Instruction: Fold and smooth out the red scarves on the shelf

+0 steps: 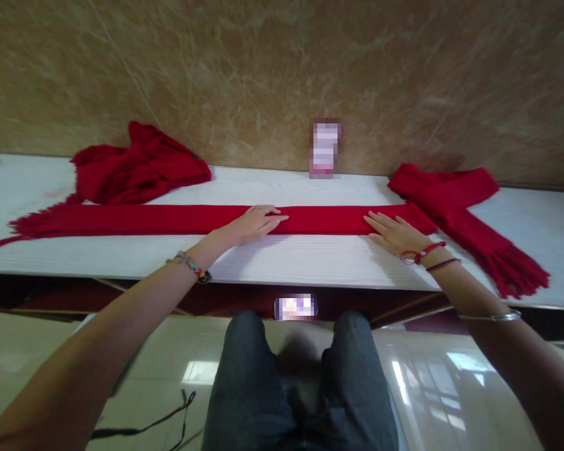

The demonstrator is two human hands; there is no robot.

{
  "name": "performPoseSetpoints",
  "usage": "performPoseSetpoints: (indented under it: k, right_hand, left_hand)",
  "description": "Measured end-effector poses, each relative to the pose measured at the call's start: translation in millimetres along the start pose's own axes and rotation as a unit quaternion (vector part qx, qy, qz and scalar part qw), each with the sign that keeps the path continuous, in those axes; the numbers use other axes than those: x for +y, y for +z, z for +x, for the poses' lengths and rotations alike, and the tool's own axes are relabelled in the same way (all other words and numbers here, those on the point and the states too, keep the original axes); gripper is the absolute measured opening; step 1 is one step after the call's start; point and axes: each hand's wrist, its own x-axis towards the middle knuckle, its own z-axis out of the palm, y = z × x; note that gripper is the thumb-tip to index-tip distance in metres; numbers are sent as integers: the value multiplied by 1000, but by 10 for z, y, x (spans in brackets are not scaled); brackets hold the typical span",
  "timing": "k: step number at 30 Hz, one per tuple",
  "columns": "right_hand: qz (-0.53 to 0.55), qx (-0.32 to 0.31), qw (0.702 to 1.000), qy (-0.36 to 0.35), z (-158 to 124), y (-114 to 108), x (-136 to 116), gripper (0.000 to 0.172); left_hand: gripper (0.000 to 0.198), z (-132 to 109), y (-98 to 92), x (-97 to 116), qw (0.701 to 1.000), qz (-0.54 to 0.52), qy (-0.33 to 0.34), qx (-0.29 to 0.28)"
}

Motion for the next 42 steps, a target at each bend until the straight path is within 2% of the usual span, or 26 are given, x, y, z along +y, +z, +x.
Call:
performPoseSetpoints:
  k: [2,5,10,13,18,22,31,34,42]
  right_hand:
    - [5,-14,999,40,-110,33,121,54]
    - [29,-6,997,68,-168,75,195,53]
    - [64,64,996,18,-159,143,247,44]
    - [85,94,992,9,-197,162,292,43]
    - [137,109,983,60,-237,130,304,40]
    - [138,104,982,81,-231,97,275,38]
    - [134,176,965,143,-272,-43,177,36]
    - [142,181,962,146,-281,-43,169,38]
    - [141,141,973,114,-283,-19,167,28]
  left_hand:
    - [51,160,0,82,1000,-5,19,23]
    - [49,449,25,311,998,-6,64,18]
    - [47,924,121,757,986,3,161,-32]
    - [48,1072,166,905,983,-1,176,-50]
    - [49,1090,200,895,984,-13,164,-70]
    - [50,1072,216,864,984,-5,159,-75]
    - [44,1094,216,922,982,-7,188,-34]
    - [44,1098,223,922,981,-23,193,-24]
    - [47,1026,227,913,978,-6,187,-94]
